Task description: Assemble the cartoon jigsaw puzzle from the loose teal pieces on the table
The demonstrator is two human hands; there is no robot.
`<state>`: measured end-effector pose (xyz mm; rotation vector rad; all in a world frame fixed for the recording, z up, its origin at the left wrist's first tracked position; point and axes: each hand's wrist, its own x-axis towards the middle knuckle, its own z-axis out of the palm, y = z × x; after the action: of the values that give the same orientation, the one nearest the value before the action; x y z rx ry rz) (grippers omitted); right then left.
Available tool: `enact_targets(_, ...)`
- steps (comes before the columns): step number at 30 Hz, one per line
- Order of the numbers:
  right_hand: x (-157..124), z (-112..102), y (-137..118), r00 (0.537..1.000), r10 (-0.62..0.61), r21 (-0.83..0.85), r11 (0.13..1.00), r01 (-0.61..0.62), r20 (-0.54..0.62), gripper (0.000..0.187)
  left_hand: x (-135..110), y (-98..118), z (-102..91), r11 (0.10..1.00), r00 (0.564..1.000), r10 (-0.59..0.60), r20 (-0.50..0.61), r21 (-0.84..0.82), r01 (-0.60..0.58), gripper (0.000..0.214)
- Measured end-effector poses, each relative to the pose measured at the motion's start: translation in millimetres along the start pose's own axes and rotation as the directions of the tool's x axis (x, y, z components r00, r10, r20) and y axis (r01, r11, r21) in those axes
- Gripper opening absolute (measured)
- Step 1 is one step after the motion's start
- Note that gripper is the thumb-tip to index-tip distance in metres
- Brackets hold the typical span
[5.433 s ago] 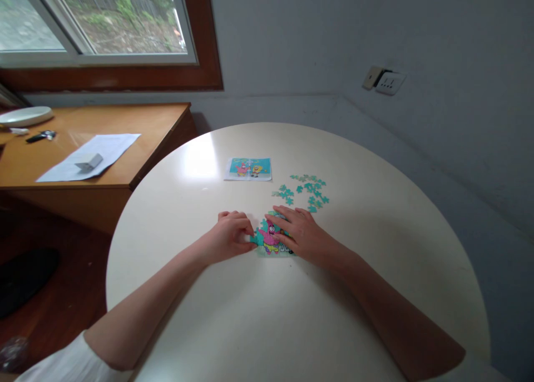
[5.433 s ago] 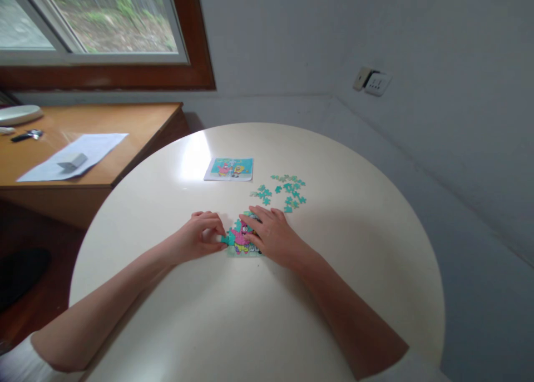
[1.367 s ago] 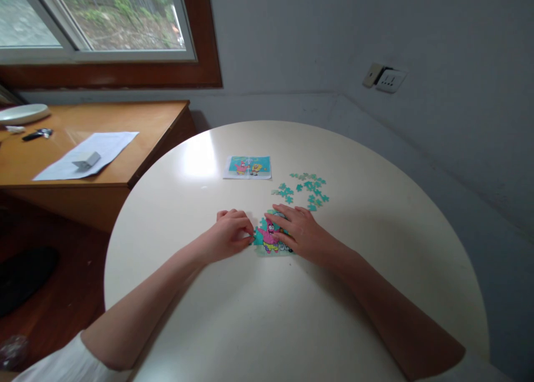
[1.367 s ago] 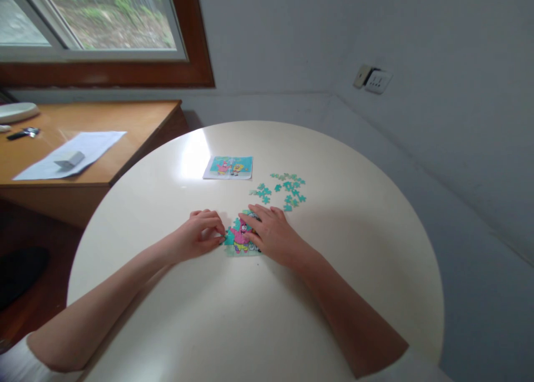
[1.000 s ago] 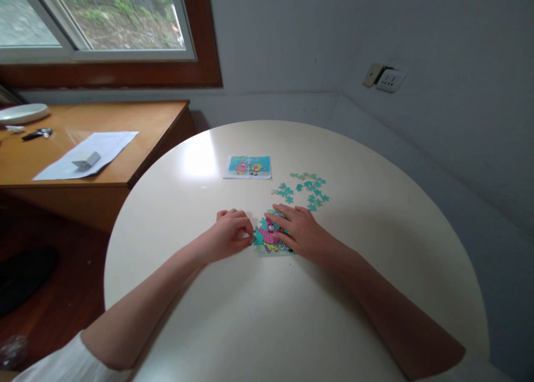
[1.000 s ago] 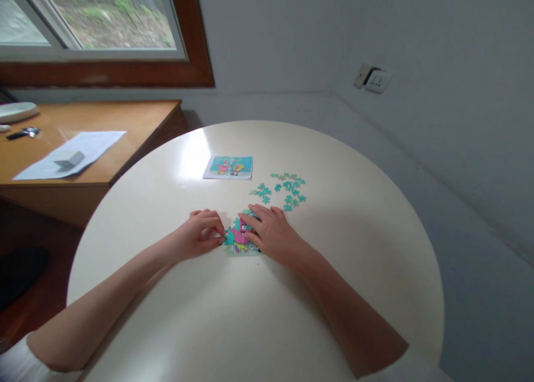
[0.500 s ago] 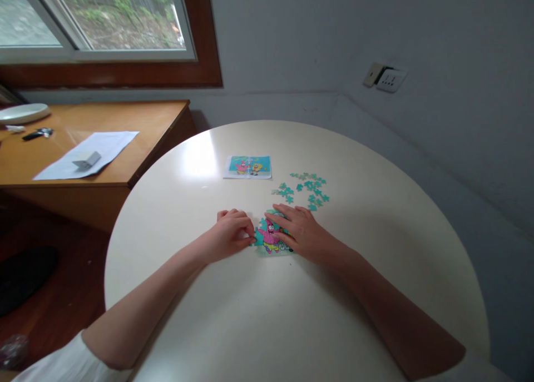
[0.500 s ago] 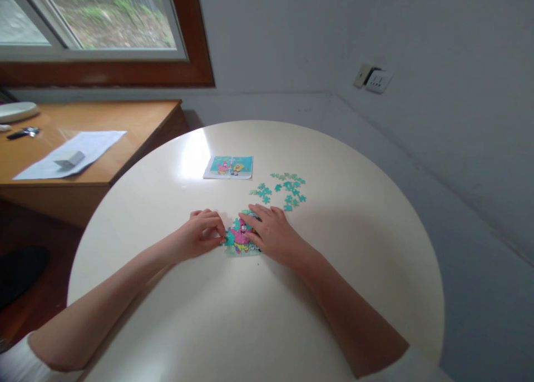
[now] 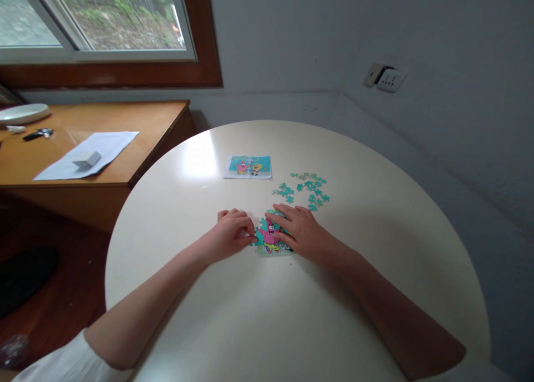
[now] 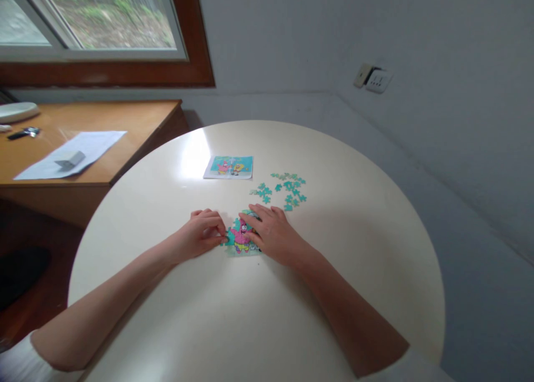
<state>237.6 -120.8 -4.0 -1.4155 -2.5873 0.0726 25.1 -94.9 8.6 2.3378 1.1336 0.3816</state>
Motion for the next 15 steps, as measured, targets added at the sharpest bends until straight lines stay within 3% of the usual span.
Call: enact_targets(15, -0.3, -1.7, -0.5, 1.000, -0.002, 0.008, 1.000, 0.002, 0.001, 0.039, 0.0, 4.0, -3.2, 0.998, 0.999, -0.001, -0.052, -0.059, -0.002, 0.017)
